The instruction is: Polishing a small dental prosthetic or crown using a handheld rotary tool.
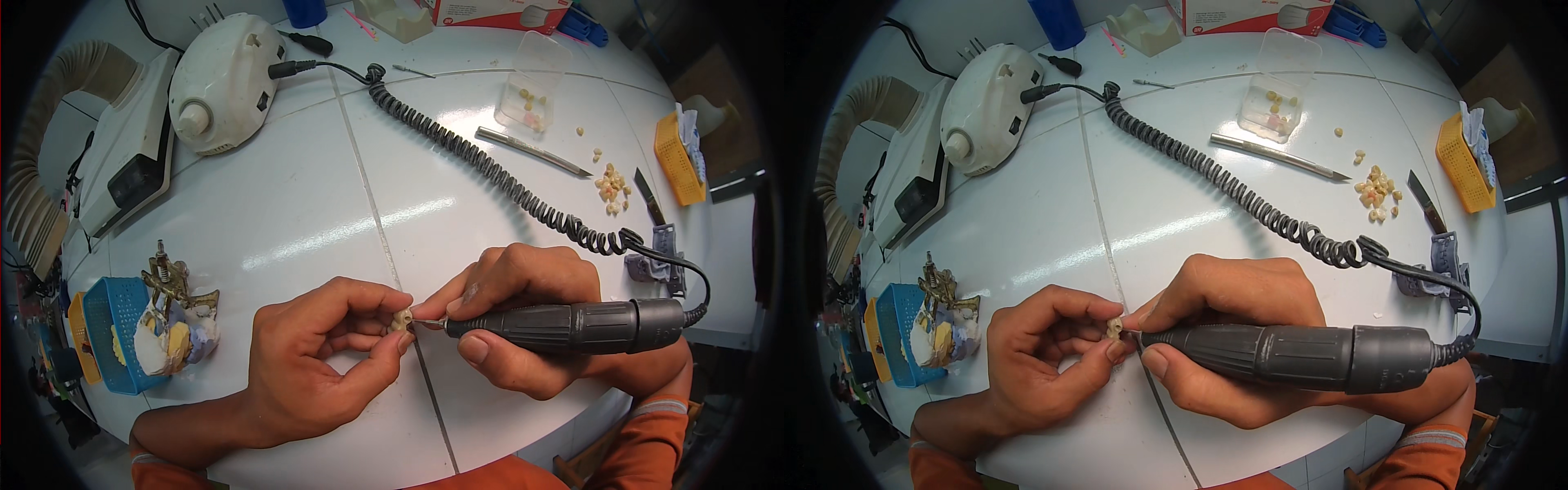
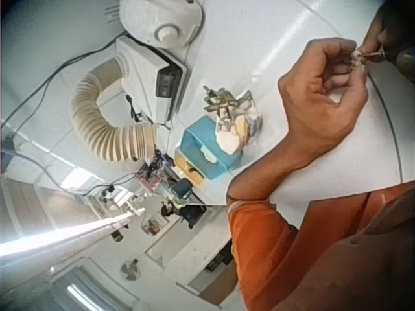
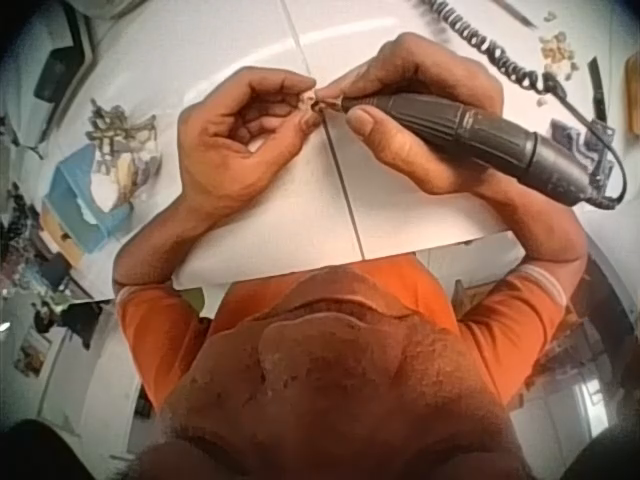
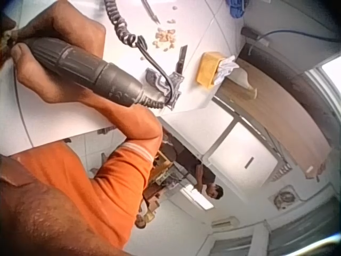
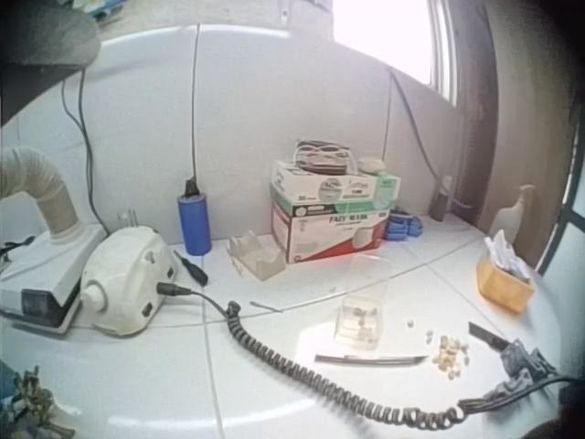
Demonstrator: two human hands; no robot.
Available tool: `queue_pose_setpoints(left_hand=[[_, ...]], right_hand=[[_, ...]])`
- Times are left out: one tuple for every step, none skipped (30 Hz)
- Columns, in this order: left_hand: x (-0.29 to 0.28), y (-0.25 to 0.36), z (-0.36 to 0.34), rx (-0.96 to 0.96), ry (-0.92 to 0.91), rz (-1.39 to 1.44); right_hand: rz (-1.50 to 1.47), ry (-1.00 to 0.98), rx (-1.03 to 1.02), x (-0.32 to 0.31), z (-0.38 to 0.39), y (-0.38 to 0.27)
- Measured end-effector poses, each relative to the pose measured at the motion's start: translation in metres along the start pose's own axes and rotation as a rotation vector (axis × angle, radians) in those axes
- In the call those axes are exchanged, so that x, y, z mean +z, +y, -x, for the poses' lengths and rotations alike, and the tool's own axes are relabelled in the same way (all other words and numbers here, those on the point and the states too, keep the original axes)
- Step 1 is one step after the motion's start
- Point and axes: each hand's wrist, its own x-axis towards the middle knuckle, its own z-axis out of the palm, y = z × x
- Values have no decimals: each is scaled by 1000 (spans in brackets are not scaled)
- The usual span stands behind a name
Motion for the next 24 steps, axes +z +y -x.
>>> queue_pose_setpoints(left_hand=[[0,0,0,-1,2,13],[-1,0,0,-1,3,12],[-3,1,0,12,-24,-13],[-3,2,-1,26,-54,-38],[-3,2,-1,27,-54,-38],[-3,2,-1,24,-56,-36],[-3,2,-1,21,-56,-33],[-3,1,-1,21,-56,-32],[-3,1,-1,15,-52,-25],[-3,1,-1,10,-50,-17],[-3,0,-1,10,-50,-17],[-3,0,-1,16,-50,-5],[-3,0,-1,21,-48,7],[-4,-1,-1,21,-47,6],[-5,-1,0,10,-52,10],[-5,-2,0,-1,-56,14],[-4,-3,0,-1,-56,14],[-3,-4,1,-9,-22,49],[-2,-5,1,-17,11,85],[-3,-5,1,-17,11,85],[-3,-5,2,-22,9,78],[-3,-5,2,-26,6,71],[-3,-5,2,-26,5,71],[-3,-5,2,-27,7,72]], right_hand=[[15,-2,6,0,0,0],[30,-4,12,0,-1,-1],[30,-5,12,1,-1,0],[50,-2,6,1,-1,-1],[70,2,1,1,-1,-1],[70,2,1,2,-1,-2],[76,9,-4,4,-2,-2],[83,17,-9,4,-2,-3],[83,16,-9,4,-2,-3],[103,7,-14,4,-2,-5],[123,-3,-18,4,-3,-5],[123,-2,-18,4,-3,-5],[119,4,-56,5,-4,-4],[116,9,-94,6,-4,-3],[115,9,-94,7,-4,-2],[113,11,-101,7,-4,-1],[110,13,-109,7,-4,-1],[110,13,-108,7,-4,-1],[118,-9,-97,6,-5,-2],[126,-32,-86,5,-5,-3],[126,-31,-86,6,-5,-3],[120,-34,-91,6,-5,-2],[113,-36,-96,5,-4,-2],[114,-36,-96,5,-5,-2]])
